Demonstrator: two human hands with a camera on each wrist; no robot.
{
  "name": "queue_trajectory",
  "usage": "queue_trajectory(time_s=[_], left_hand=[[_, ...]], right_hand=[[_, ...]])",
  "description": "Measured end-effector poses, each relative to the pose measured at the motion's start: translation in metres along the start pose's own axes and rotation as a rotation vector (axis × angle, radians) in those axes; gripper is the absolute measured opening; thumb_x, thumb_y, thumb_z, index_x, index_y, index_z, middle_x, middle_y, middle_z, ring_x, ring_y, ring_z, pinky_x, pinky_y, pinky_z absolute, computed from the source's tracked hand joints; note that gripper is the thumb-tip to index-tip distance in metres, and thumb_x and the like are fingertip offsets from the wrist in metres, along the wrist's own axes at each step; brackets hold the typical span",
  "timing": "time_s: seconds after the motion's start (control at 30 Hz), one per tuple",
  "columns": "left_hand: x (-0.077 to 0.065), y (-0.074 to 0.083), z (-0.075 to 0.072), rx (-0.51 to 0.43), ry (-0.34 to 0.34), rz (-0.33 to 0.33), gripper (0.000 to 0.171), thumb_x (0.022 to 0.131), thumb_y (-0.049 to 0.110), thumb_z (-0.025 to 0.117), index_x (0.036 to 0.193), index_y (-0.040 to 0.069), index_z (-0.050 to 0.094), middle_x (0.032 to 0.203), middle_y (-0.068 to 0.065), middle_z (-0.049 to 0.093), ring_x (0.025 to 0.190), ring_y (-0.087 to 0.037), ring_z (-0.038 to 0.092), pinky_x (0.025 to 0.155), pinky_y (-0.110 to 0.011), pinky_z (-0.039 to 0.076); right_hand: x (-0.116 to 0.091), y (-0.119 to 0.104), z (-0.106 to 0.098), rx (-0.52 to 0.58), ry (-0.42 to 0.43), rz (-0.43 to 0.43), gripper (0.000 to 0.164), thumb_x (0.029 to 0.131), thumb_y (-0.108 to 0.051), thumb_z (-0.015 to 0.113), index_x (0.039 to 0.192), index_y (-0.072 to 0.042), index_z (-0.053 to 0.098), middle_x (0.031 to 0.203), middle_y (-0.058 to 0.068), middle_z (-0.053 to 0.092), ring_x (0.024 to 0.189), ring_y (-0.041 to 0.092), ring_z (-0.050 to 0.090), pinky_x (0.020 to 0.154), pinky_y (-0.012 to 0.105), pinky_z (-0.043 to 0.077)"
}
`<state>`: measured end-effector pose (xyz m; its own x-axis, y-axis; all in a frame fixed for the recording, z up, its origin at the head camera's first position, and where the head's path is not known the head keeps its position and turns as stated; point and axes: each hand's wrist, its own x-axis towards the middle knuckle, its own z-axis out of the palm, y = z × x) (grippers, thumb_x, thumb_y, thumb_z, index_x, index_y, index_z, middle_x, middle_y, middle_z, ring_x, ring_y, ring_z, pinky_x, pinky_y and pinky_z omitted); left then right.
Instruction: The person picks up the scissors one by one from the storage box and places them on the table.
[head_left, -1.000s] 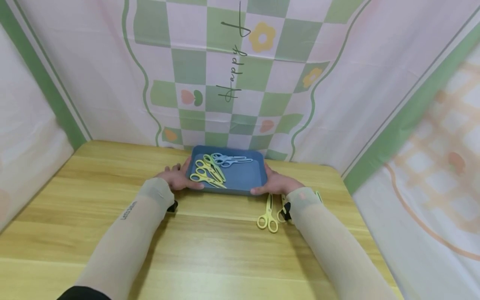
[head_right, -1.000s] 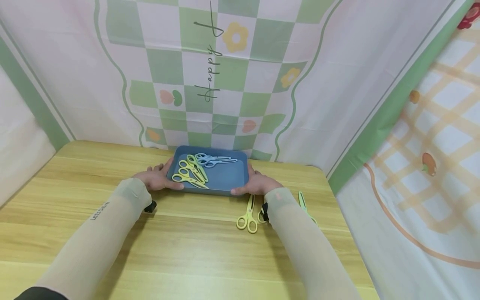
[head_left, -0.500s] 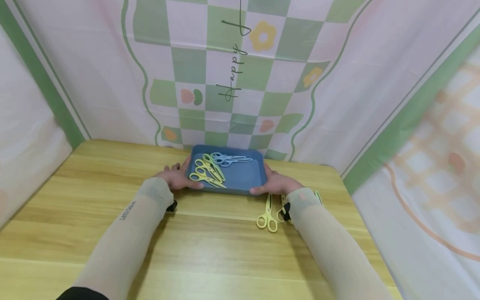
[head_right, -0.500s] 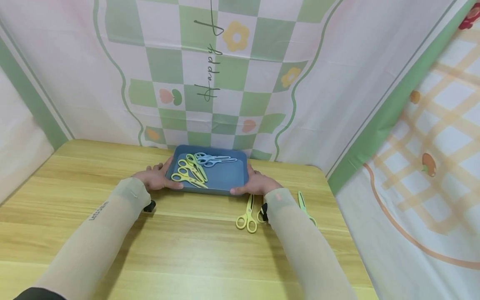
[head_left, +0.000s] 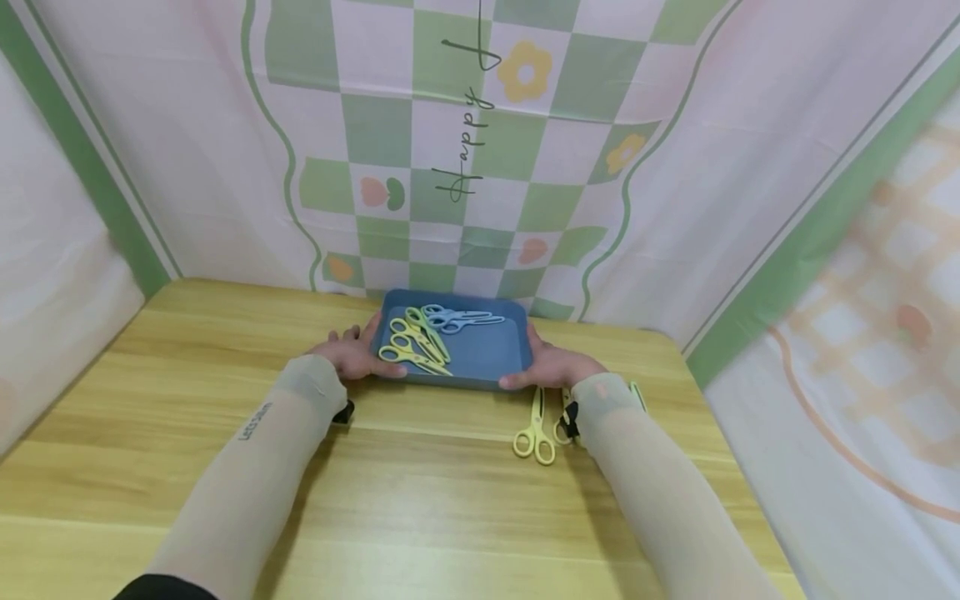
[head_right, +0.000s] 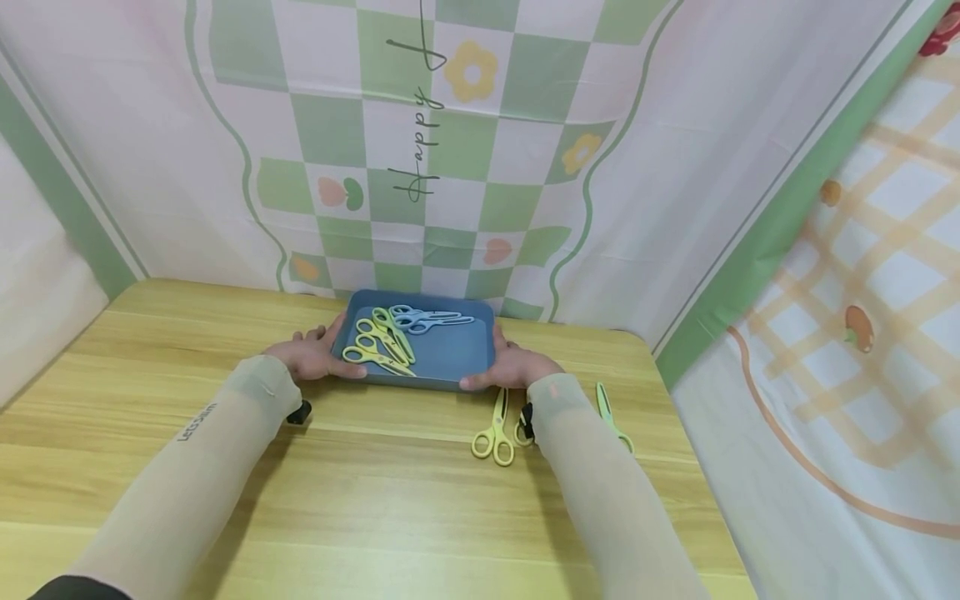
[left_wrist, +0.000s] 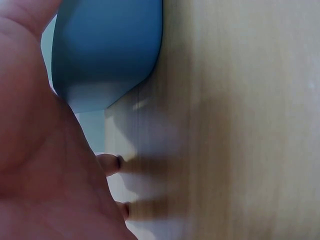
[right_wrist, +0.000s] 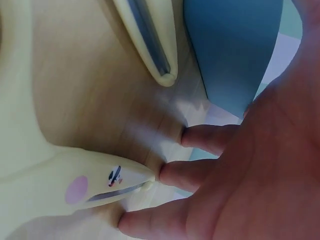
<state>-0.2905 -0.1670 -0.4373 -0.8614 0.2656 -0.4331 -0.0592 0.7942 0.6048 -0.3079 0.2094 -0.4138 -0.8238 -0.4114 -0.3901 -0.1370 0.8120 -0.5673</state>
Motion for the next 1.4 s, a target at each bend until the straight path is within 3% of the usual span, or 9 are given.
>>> queue_trajectory(time_s=[0.27, 0.7, 0.87, 1.2, 1.4], left_hand=[[0.012, -0.006, 0.0, 0.018, -0.003, 0.007, 0.147, 0.053, 0.092, 0.066, 0.153, 0.035, -0.026, 0.16, -0.026, -0.018, 0.14, -0.053, -0.021, 0.11, -0.067, -0.007], [0.011, -0.006, 0.001, 0.005, 0.013, -0.01, 0.148, 0.053, 0.09, 0.068, 0.155, 0.033, -0.022, 0.16, -0.026, -0.016, 0.139, -0.055, -0.02, 0.107, -0.072, -0.002], [0.012, -0.006, 0.0, 0.02, 0.012, -0.029, 0.149, 0.049, 0.092, 0.067, 0.155, 0.036, -0.022, 0.162, -0.024, -0.013, 0.14, -0.055, -0.016, 0.107, -0.073, 0.002], [0.007, 0.004, -0.004, 0.075, -0.001, -0.04, 0.145, 0.057, 0.089, 0.068, 0.156, 0.03, -0.021, 0.16, -0.031, -0.01, 0.138, -0.059, -0.015, 0.107, -0.073, -0.002], [0.008, 0.011, -0.007, 0.086, -0.026, -0.081, 0.146, 0.058, 0.086, 0.071, 0.156, 0.028, -0.022, 0.161, -0.03, -0.004, 0.144, -0.053, -0.002, 0.111, -0.068, 0.01]], right_hand=[[0.006, 0.003, -0.005, -0.139, -0.08, 0.168, 0.149, 0.063, -0.084, 0.07, 0.15, -0.019, -0.033, 0.162, 0.014, -0.018, 0.149, 0.029, -0.006, 0.118, 0.046, 0.01], [-0.004, -0.008, -0.004, -0.095, -0.08, 0.16, 0.145, 0.07, -0.077, 0.072, 0.151, -0.015, -0.031, 0.162, 0.02, -0.017, 0.149, 0.035, -0.008, 0.117, 0.052, 0.006], [-0.003, -0.007, -0.004, -0.114, -0.079, 0.183, 0.146, 0.068, -0.079, 0.071, 0.152, -0.018, -0.03, 0.162, 0.022, -0.014, 0.149, 0.036, -0.006, 0.117, 0.053, 0.008], [-0.004, -0.009, -0.005, -0.14, -0.067, 0.212, 0.149, 0.061, -0.086, 0.069, 0.153, -0.022, -0.029, 0.162, 0.026, -0.009, 0.148, 0.039, -0.003, 0.116, 0.057, 0.01], [-0.004, -0.007, -0.004, -0.147, -0.067, 0.218, 0.15, 0.059, -0.088, 0.068, 0.153, -0.023, -0.029, 0.162, 0.026, -0.008, 0.149, 0.039, -0.002, 0.115, 0.058, 0.011]])
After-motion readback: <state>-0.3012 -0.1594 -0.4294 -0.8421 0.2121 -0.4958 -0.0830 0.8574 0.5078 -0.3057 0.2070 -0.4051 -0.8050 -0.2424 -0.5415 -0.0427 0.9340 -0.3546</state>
